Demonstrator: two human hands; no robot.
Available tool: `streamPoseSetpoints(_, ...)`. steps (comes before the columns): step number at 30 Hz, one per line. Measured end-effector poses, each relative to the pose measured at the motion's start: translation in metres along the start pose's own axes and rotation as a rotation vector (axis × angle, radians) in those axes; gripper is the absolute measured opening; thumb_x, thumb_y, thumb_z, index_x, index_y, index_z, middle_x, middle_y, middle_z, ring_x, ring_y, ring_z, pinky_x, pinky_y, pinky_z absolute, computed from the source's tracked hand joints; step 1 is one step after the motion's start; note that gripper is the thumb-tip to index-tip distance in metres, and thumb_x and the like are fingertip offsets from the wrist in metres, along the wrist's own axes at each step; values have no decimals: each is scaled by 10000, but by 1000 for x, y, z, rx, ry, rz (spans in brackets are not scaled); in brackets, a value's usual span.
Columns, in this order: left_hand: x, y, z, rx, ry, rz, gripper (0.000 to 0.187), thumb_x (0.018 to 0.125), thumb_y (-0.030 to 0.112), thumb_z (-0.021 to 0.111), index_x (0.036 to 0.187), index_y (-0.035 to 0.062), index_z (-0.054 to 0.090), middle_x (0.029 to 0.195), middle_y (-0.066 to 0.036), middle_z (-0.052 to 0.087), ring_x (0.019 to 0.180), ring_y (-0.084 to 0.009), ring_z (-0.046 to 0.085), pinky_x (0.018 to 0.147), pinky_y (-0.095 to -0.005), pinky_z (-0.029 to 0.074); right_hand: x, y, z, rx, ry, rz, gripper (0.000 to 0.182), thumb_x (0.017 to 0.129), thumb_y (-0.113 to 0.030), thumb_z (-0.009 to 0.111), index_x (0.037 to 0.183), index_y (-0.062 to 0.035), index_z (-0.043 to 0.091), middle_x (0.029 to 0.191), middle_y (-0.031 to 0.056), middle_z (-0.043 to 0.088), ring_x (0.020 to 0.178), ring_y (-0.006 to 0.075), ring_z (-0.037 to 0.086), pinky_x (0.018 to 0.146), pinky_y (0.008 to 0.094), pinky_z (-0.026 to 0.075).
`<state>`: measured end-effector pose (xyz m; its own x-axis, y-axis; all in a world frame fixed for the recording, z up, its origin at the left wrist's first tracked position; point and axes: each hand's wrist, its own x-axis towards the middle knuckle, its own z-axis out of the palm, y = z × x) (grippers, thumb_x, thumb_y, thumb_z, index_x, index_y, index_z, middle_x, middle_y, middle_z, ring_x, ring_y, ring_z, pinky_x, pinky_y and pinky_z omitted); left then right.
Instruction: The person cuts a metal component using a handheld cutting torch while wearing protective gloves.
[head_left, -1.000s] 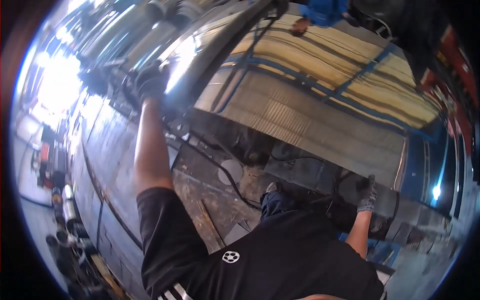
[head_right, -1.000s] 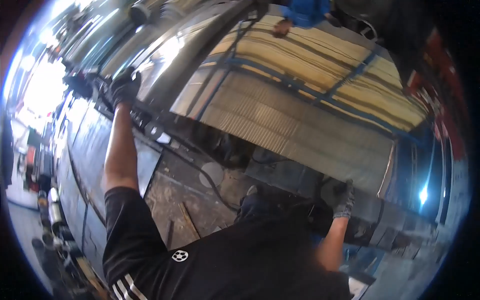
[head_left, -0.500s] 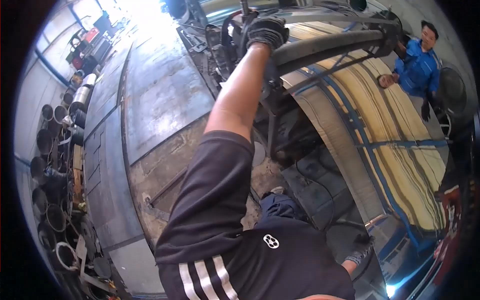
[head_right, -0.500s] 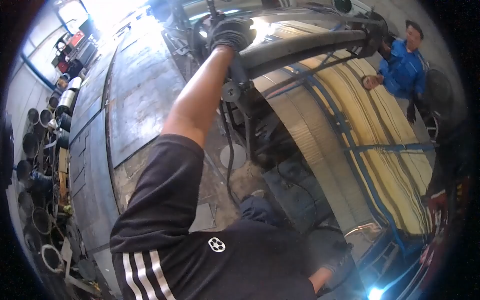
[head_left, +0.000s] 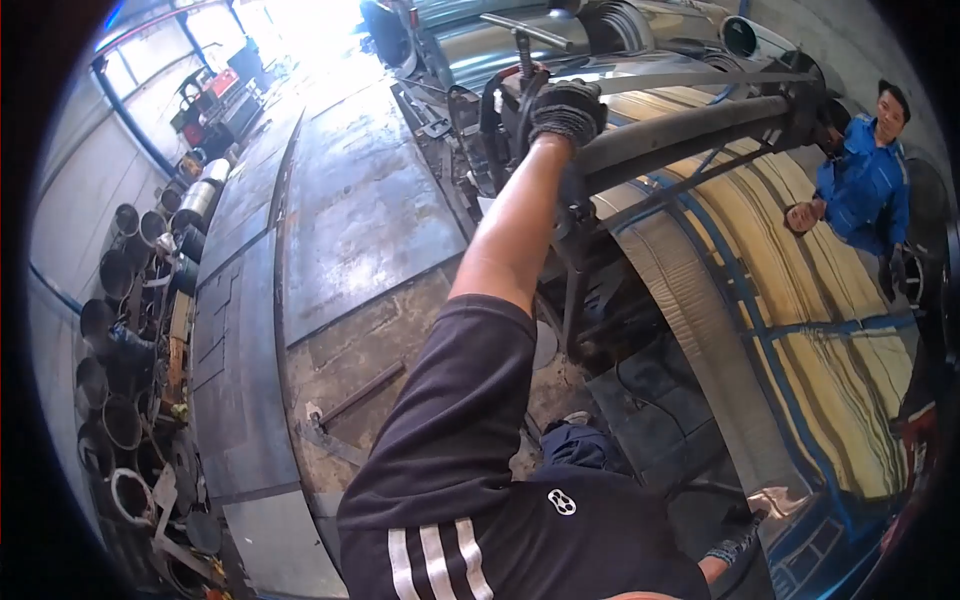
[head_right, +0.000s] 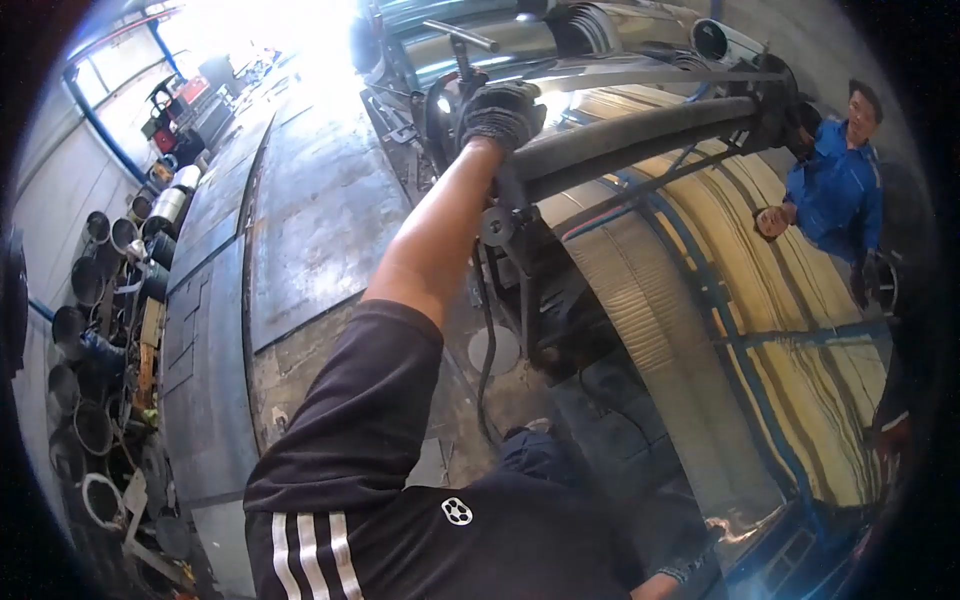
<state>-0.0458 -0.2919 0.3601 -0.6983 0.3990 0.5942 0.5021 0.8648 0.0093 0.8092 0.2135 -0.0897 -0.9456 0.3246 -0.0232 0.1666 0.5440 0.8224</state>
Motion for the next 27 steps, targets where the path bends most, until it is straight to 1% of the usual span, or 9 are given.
streamPoseSetpoints(2,9,-30,9,27,6,58,372,949,411,581,1088,136,789,1064,-159,781,1016,-354,745,940,-473,554,44,-12,-24,690,95,399,574,1101,-386,472,1528,-2,475,1496,150,554,1325,244,569,1184,366,389)
streamPoseSetpoints(5,29,-64,76,70,119,4,556,1000,601,534,1060,115,797,1056,-163,771,979,-328,728,889,-492,532,79,-31,-68,1013,23,714,594,1048,-427,572,1455,4,541,1408,159,630,1283,267,611,1172,410,407)
streamPoseSetpoints(7,29,-35,12,44,100,-61,508,984,610,549,1020,154,770,1084,-163,769,1066,-363,718,958,-524,529,105,-31,-98,1104,4,871,610,1013,-454,639,1407,8,585,1350,166,681,1255,283,639,1165,440,420)
streamPoseSetpoints(9,29,4,-43,123,76,-44,599,1017,634,469,1062,106,748,1047,-208,760,954,-398,734,901,-513,541,109,-9,-121,1205,1,959,619,979,-442,691,1400,1,594,1329,172,701,1235,295,657,1150,455,439)
streamPoseSetpoints(10,28,7,-42,145,100,-9,363,940,455,688,1211,223,754,1042,-144,776,1007,-383,725,903,-522,559,104,11,-129,1287,-7,942,624,963,-417,710,1417,-9,580,1337,176,696,1229,300,661,1139,456,451)
streamPoseSetpoints(14,37,-7,-20,162,188,44,310,948,386,675,1171,187,758,1057,-144,781,1012,-369,738,906,-487,569,125,28,-180,1542,-55,913,695,899,-315,785,1486,-47,526,1370,190,676,1204,320,677,1095,460,501)
streamPoseSetpoints(20,54,-56,9,209,174,116,362,985,408,635,1213,148,741,1103,-158,772,1011,-368,743,884,-485,574,154,22,-231,1415,-113,882,582,952,-279,659,1487,-96,519,1437,207,632,1211,410,663,1041,506,528)
streamPoseSetpoints(23,75,-124,61,263,229,39,392,1004,384,638,1210,69,748,1154,-150,776,1018,-333,753,898,-455,577,163,22,-257,1250,-597,553,505,1012,-247,539,1501,-122,520,1418,210,640,1187,423,665,1026,497,531)
streamPoseSetpoints(27,79,-181,77,135,301,96,355,1005,324,668,1208,47,756,1192,-149,775,1029,-324,757,931,-434,577,167,20,-251,1022,-65,816,389,1069,-328,529,1403,-172,653,1228,184,739,1116,378,699,961,505,540)
